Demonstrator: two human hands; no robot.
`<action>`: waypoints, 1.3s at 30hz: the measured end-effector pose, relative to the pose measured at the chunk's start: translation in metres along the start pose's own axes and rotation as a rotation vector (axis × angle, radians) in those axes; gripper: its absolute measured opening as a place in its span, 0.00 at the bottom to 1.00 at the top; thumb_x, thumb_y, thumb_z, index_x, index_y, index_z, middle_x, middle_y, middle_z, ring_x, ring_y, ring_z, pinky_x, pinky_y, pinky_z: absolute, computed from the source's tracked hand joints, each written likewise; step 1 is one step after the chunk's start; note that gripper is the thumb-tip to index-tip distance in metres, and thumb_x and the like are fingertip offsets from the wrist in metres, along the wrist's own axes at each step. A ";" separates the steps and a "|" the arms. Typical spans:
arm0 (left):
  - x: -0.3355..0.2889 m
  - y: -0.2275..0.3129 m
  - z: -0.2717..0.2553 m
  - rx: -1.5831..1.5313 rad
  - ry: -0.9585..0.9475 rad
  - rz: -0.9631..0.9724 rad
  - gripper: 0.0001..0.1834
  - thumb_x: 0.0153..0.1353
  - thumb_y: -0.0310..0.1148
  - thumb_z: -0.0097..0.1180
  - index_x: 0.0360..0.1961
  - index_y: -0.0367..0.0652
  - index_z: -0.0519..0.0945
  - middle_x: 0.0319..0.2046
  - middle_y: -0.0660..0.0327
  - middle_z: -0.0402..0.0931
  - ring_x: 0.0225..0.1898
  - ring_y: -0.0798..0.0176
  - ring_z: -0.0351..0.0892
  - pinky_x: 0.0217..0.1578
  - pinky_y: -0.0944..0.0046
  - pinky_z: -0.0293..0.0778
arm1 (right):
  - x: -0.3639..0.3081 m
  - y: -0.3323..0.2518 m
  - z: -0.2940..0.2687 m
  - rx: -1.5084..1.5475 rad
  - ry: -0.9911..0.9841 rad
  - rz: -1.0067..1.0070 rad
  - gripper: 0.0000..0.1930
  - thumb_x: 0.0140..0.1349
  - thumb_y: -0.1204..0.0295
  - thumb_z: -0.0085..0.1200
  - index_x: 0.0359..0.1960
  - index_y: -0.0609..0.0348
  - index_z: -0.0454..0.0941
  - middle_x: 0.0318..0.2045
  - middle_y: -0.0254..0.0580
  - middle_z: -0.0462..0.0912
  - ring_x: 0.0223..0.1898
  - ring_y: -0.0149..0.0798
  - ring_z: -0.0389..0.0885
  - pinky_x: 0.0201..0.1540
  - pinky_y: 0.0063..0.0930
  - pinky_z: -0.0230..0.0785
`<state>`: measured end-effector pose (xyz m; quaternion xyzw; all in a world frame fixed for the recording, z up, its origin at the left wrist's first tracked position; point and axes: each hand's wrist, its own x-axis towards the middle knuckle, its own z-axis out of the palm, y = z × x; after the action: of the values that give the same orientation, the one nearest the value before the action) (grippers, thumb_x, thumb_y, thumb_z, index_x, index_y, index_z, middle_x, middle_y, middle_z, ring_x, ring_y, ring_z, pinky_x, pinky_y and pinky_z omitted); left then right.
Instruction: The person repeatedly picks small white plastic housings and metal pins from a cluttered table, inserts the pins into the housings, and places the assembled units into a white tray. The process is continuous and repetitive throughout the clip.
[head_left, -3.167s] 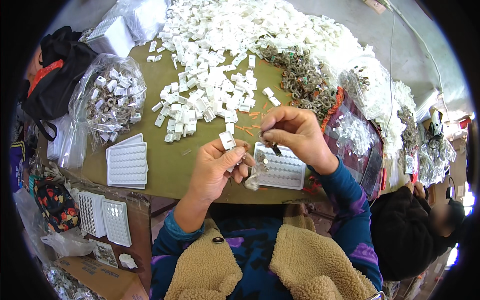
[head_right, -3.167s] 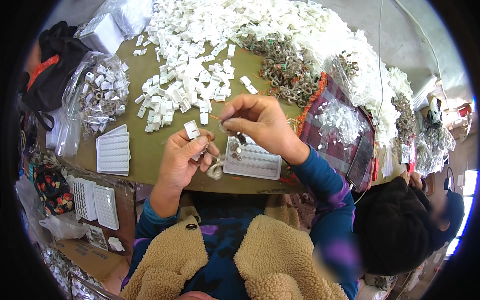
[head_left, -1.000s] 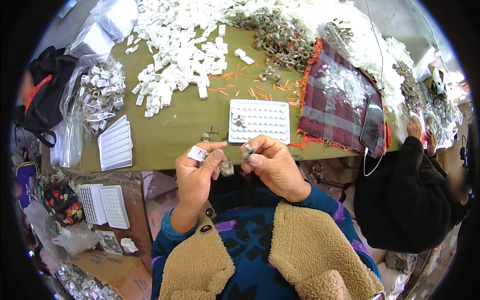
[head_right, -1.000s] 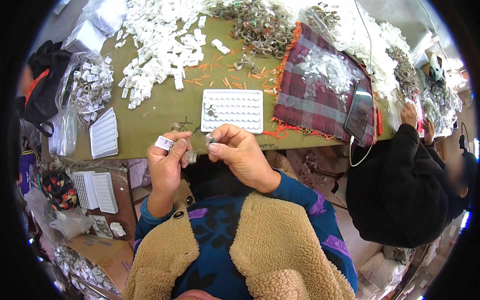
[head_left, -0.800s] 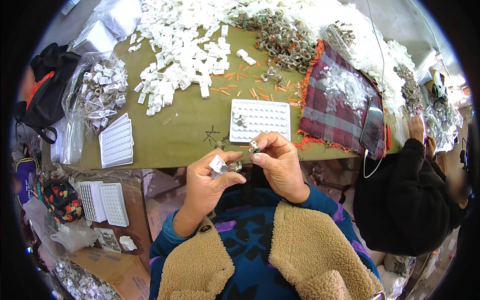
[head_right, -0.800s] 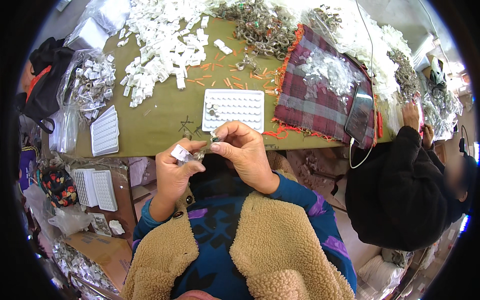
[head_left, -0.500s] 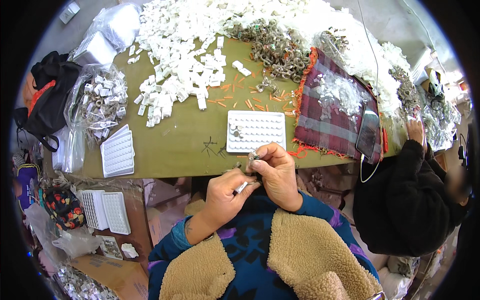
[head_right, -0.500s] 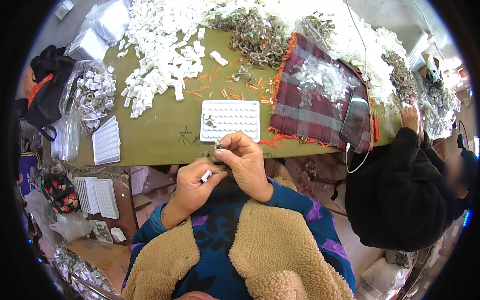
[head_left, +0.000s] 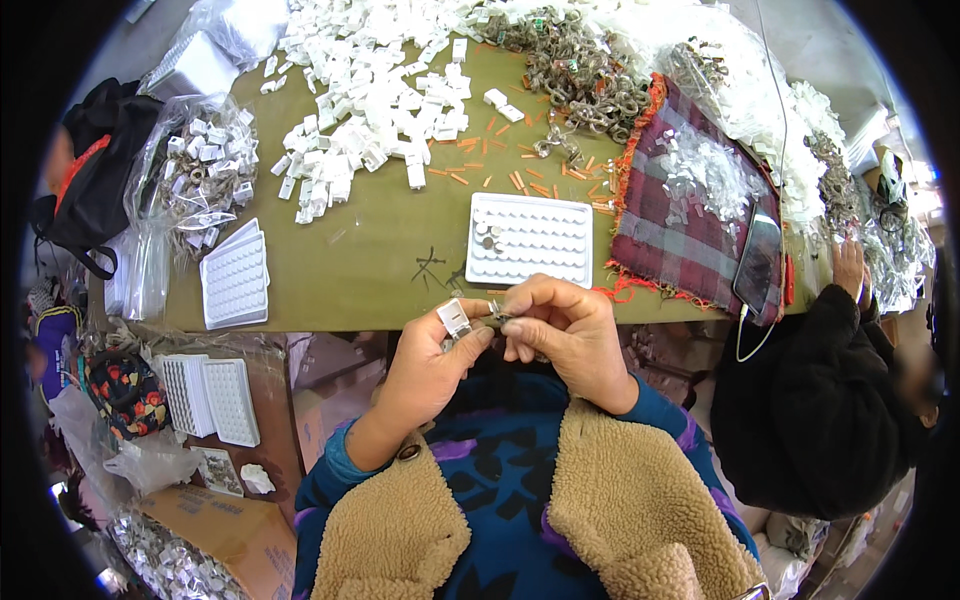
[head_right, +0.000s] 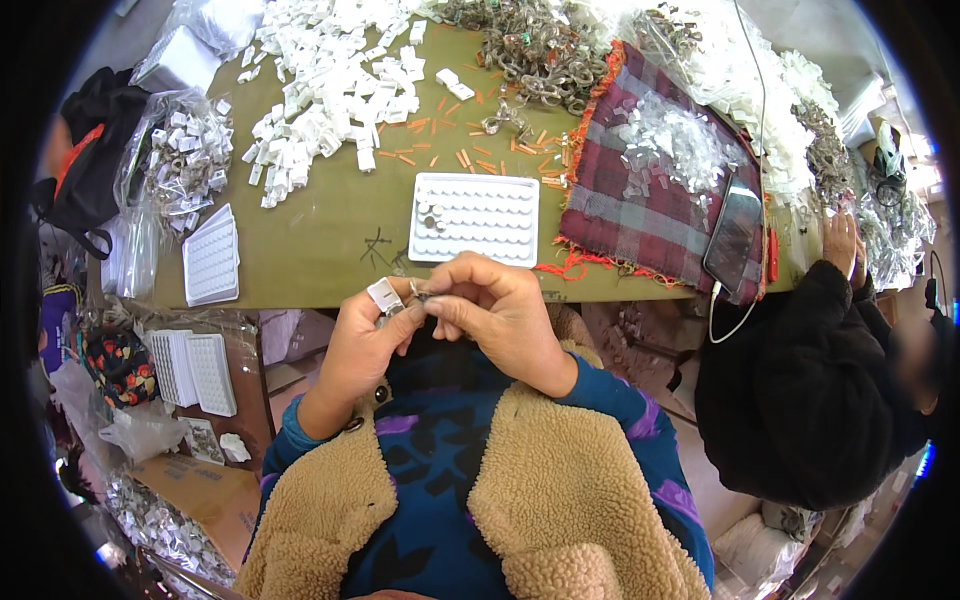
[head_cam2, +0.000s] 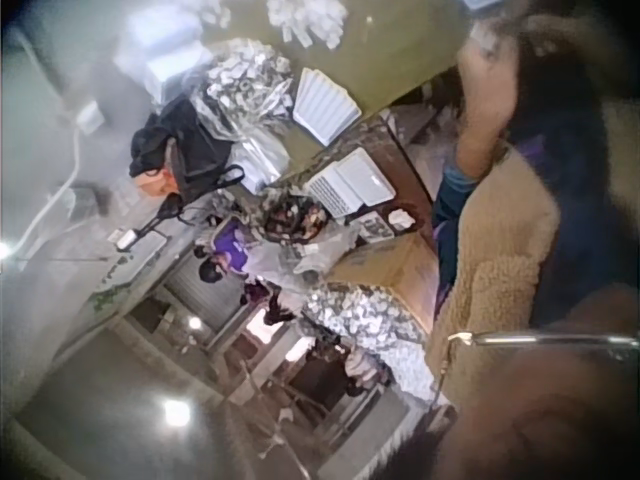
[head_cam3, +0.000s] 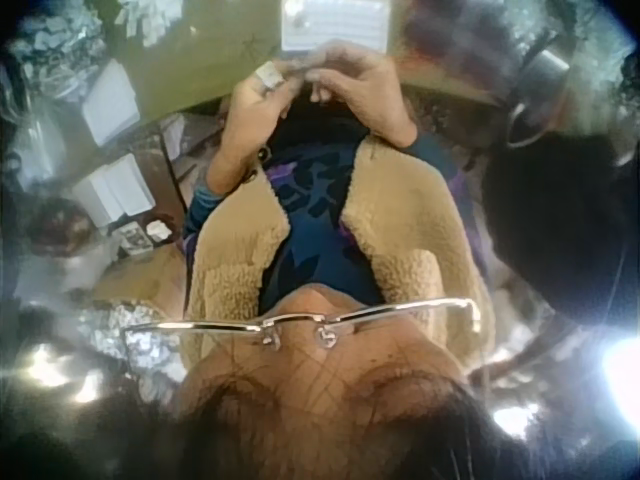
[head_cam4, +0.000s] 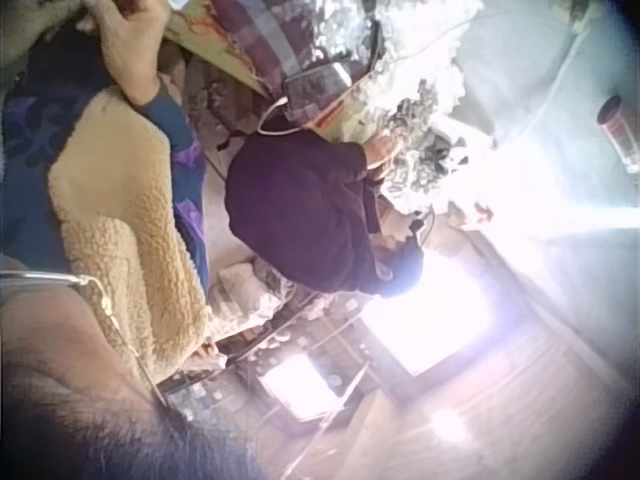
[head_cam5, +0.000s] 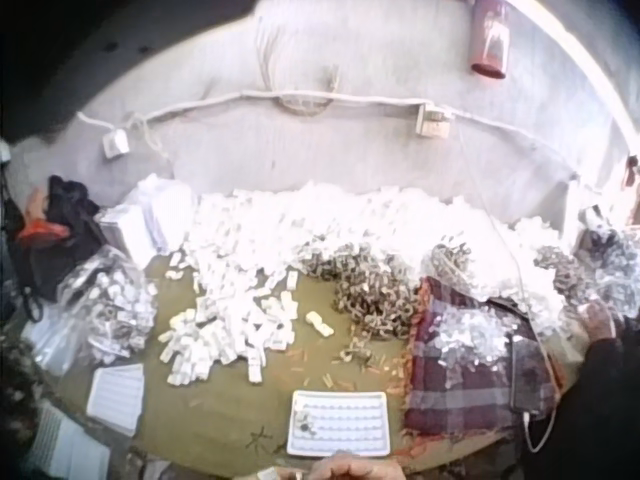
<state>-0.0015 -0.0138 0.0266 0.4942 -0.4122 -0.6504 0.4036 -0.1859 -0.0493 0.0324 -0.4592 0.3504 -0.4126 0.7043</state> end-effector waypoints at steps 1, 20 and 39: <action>-0.001 -0.002 0.001 0.075 0.024 0.026 0.10 0.67 0.27 0.56 0.47 0.34 0.78 0.28 0.66 0.75 0.31 0.71 0.75 0.34 0.69 0.73 | 0.002 -0.001 0.002 0.023 -0.005 -0.010 0.05 0.65 0.82 0.57 0.41 0.65 0.77 0.28 0.35 0.81 0.24 0.21 0.76 0.25 0.15 0.70; -0.003 -0.002 -0.006 0.163 -0.106 0.089 0.10 0.66 0.26 0.58 0.46 0.35 0.81 0.36 0.62 0.79 0.30 0.72 0.77 0.32 0.73 0.74 | 0.008 -0.006 0.000 0.106 -0.059 0.107 0.04 0.68 0.79 0.54 0.42 0.66 0.74 0.24 0.36 0.78 0.20 0.22 0.70 0.20 0.14 0.60; 0.005 -0.020 -0.014 -0.698 -0.011 0.094 0.18 0.68 0.37 0.57 0.53 0.35 0.76 0.45 0.51 0.80 0.34 0.67 0.78 0.24 0.73 0.73 | 0.002 0.011 0.008 -0.321 0.018 -0.192 0.04 0.67 0.80 0.54 0.41 0.65 0.77 0.25 0.33 0.79 0.27 0.23 0.79 0.28 0.16 0.71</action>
<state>0.0085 -0.0134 0.0043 0.3034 -0.1896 -0.7354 0.5755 -0.1754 -0.0454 0.0244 -0.5933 0.3724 -0.4210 0.5763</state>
